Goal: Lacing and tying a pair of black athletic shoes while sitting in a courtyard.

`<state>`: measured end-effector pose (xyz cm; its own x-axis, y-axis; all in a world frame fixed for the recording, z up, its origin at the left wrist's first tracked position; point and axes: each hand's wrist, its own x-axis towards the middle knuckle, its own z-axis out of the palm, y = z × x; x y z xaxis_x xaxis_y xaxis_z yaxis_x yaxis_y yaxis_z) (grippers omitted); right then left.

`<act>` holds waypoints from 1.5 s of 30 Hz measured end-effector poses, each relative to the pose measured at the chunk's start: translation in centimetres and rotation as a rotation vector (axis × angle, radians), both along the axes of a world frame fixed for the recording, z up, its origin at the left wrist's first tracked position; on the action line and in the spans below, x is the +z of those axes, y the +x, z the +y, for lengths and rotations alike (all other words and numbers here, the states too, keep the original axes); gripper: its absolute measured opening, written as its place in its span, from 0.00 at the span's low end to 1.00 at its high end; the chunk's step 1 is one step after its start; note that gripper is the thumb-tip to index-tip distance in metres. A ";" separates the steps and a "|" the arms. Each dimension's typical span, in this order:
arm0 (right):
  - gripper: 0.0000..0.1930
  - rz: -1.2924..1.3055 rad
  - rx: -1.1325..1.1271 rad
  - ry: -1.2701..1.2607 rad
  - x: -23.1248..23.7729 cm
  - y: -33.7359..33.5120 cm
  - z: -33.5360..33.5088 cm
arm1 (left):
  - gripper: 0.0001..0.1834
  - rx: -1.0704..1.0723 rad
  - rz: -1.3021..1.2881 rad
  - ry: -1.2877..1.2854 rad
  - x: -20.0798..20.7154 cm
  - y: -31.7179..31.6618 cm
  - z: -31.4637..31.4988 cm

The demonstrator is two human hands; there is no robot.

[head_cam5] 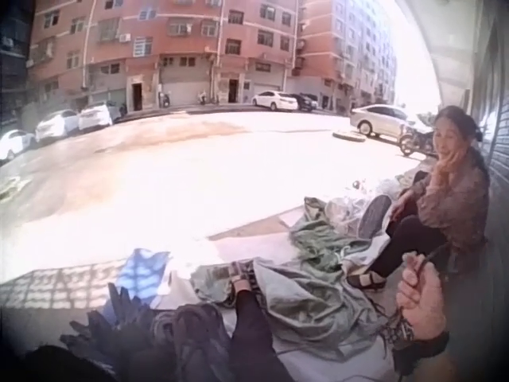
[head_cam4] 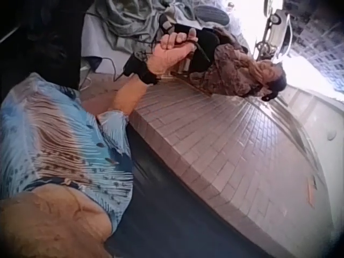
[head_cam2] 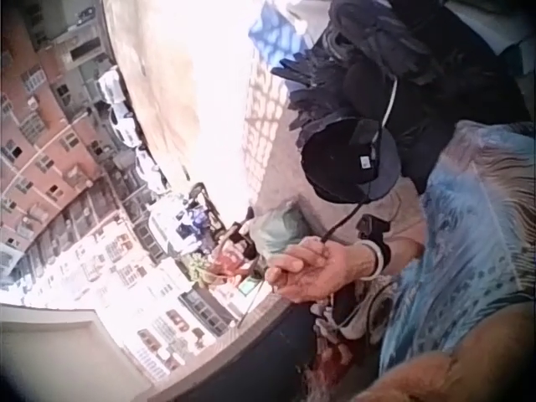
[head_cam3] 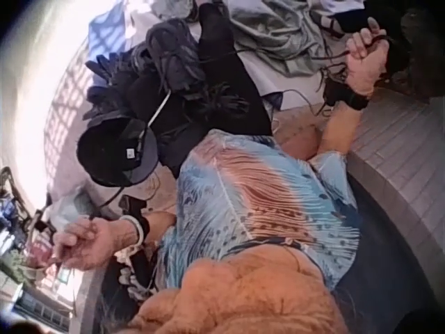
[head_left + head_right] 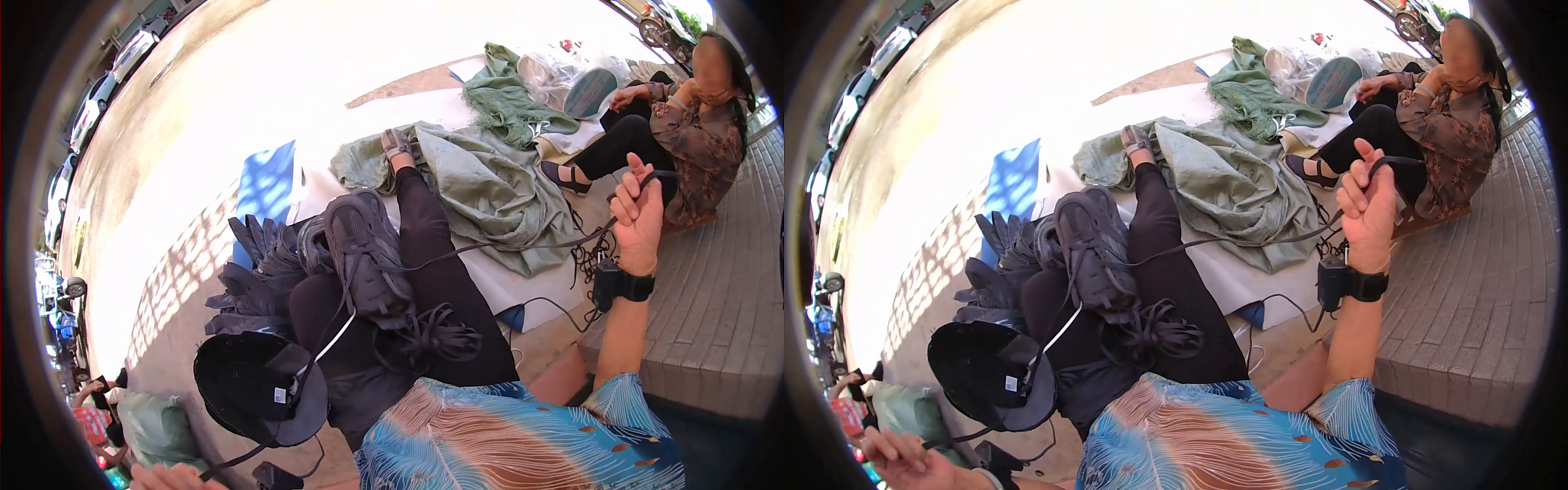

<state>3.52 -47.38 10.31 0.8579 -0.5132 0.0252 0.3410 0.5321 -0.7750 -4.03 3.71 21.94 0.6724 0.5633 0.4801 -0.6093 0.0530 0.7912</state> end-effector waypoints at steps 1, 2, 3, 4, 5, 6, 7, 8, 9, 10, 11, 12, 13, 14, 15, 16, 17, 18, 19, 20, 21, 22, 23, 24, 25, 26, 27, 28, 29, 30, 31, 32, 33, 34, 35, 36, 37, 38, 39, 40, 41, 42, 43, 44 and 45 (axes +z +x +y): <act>0.17 0.063 0.164 0.004 -1.5 0.7 3.0 | 0.17 -0.554 0.173 0.122 -2.0 2.2 0.3; 0.15 0.126 0.351 -0.005 -3.0 1.2 6.3 | 0.13 -0.431 0.329 0.190 -5.9 3.3 -1.6; 0.12 0.296 0.476 -0.113 -3.8 1.2 9.5 | 0.10 -0.391 0.657 0.279 -8.3 5.4 -4.6; 0.10 0.418 0.682 -0.228 -5.0 1.3 11.8 | 0.11 -0.345 0.733 0.606 -11.1 7.5 -6.6; 0.09 0.309 0.625 -0.781 -7.6 1.5 14.2 | 0.13 -0.374 0.849 0.688 -12.9 8.7 -8.4; 0.07 0.333 0.670 -0.981 -6.2 1.3 16.9 | 0.16 -0.321 0.788 0.927 -16.3 9.6 -7.9; 0.07 0.146 0.582 -1.137 -8.0 1.3 18.2 | 0.20 -0.287 0.713 1.171 -18.2 10.2 -8.3; 0.08 0.083 0.573 -1.256 -9.4 1.3 19.1 | 0.21 -0.335 0.821 1.233 -18.7 10.3 -8.7; 0.08 0.100 0.624 -1.343 -10.3 1.3 19.9 | 0.21 -0.376 0.934 1.290 -19.2 10.0 -8.7; 0.08 0.115 0.658 -1.356 -10.7 1.5 20.3 | 0.21 -0.381 0.932 1.294 -20.1 9.9 -8.3; 0.08 0.126 0.696 -1.371 -10.9 1.8 20.6 | 0.21 -0.414 0.950 1.234 -21.0 9.8 -7.8; 0.08 0.127 0.698 -1.371 -10.9 2.0 20.8 | 0.20 -0.447 0.969 1.172 -21.8 9.8 -7.2; 0.10 0.161 0.651 -1.398 -11.1 2.2 20.9 | 0.20 -0.454 0.969 1.170 -21.5 10.2 -7.2; 0.12 0.194 0.605 -1.425 -11.1 2.5 21.1 | 0.18 -0.505 1.081 1.097 -20.9 10.5 -7.2; 0.12 0.202 0.608 -1.429 -11.2 2.9 21.3 | 0.17 -0.554 1.192 1.019 -20.6 10.9 -7.2; 0.14 0.200 0.568 -1.462 -10.9 3.4 21.6 | 0.17 -0.560 1.197 1.011 -20.6 11.1 -6.8; 0.16 0.198 0.529 -1.496 -10.8 3.8 22.0 | 0.15 -0.561 1.154 0.893 -20.7 11.3 -6.3; 0.16 0.202 0.537 -1.503 -11.0 4.3 22.5 | 0.15 -0.560 1.110 0.776 -20.8 11.5 -5.9; 0.17 0.190 0.545 -1.545 -11.5 4.9 23.0 | 0.14 -0.515 1.056 0.760 -20.2 11.9 -6.0; 0.17 0.175 0.554 -1.588 -12.0 5.1 23.2 | 0.12 -0.440 0.983 0.811 -20.3 12.3 -5.8; 0.17 0.176 0.563 -1.597 -12.5 5.2 23.3 | 0.11 -0.362 0.910 0.861 -20.4 12.6 -5.8; 0.14 0.160 0.614 -1.643 -13.0 5.5 23.5 | 0.08 -0.303 0.888 0.935 -19.8 13.0 -5.9; 0.10 0.144 0.666 -1.688 -13.5 5.6 23.7 | 0.08 -0.297 0.893 0.925 -19.9 13.2 -5.9; 0.10 0.137 0.675 -1.694 -13.8 5.6 23.6 | 0.07 -0.224 0.870 1.098 -20.1 13.3 -5.8; 0.10 0.100 0.674 -1.697 -13.8 5.5 23.2 | 0.06 -0.151 0.843 1.271 -20.3 13.3 -5.6; 0.11 0.063 0.673 -1.699 -13.9 5.4 22.8 | 0.05 -0.221 0.961 1.363 -20.1 13.1 -5.8; 0.11 0.060 0.680 -1.702 -14.0 5.3 22.4 | 0.05 -0.219 0.967 1.357 -20.5 12.9 -5.9; 0.11 0.081 0.682 -1.740 -14.1 5.3 22.0 | 0.05 -0.220 0.987 1.378 -20.9 12.7 -6.0; 0.10 0.103 0.683 -1.778 -14.0 5.3 21.7 | 0.05 -0.222 1.007 1.399 -21.1 12.6 -6.1; 0.12 0.122 0.674 -1.783 -14.0 5.2 21.5 | 0.08 -0.242 1.005 1.274 -20.9 12.4 -5.8; 0.12 0.126 0.681 -1.785 -13.4 5.1 21.5 | 0.08 -0.247 1.011 1.270 -20.3 12.3 -5.9; 0.13 0.123 0.564 -1.701 -12.8 4.9 21.5 | 0.09 -0.177 0.933 1.239 -19.7 12.3 -6.1; 0.14 0.121 0.449 -1.614 -12.0 4.8 21.5 | 0.10 -0.108 0.856 1.206 -19.5 12.3 -6.3; 0.11 0.125 0.403 -1.576 -11.2 5.0 21.4 | 0.10 -0.096 0.753 1.197 -19.4 12.6 -5.9; 0.11 0.127 0.407 -1.575 -10.8 5.1 21.5 | 0.10 -0.097 0.757 1.197 -19.1 12.5 -5.9; 0.09 0.119 0.513 -1.386 -10.5 5.2 21.6 | 0.09 -0.173 0.711 1.130 -18.5 12.3 -5.9; 0.09 0.112 0.609 -1.195 -10.0 5.2 21.8 | 0.08 -0.250 0.662 1.061 -18.0 12.1 -6.1; 0.13 0.340 0.869 -0.991 -8.3 5.4 22.4 | 0.07 -0.326 0.563 0.998 -18.1 11.8 -6.6; 0.17 0.357 0.976 -0.883 -8.3 5.3 23.1 | 0.06 -0.449 0.648 0.923 -17.5 11.0 -7.2; 0.18 0.377 1.080 -0.822 -8.5 5.2 23.8 | 0.07 -0.527 0.630 0.883 -17.6 10.4 -7.7; 0.19 0.395 1.182 -0.758 -8.4 5.3 24.5 | 0.07 -0.603 0.612 0.842 -17.7 9.7 -8.0; 0.21 0.416 1.231 -0.655 -8.0 5.3 25.1 | 0.07 -0.634 0.629 0.859 -17.7 9.1 -8.2; 0.21 0.417 1.236 -0.655 -8.4 5.2 25.6 | 0.07 -0.663 0.650 0.875 -17.6 8.3 -8.2; 0.20 0.322 1.231 -0.645 -9.0 5.0 25.9 | 0.07 -0.673 0.621 0.839 -17.7 7.8 -8.4; 0.19 0.226 1.225 -0.634 -9.5 4.8 26.2 | 0.07 -0.667 0.625 0.837 -18.0 7.5 -8.3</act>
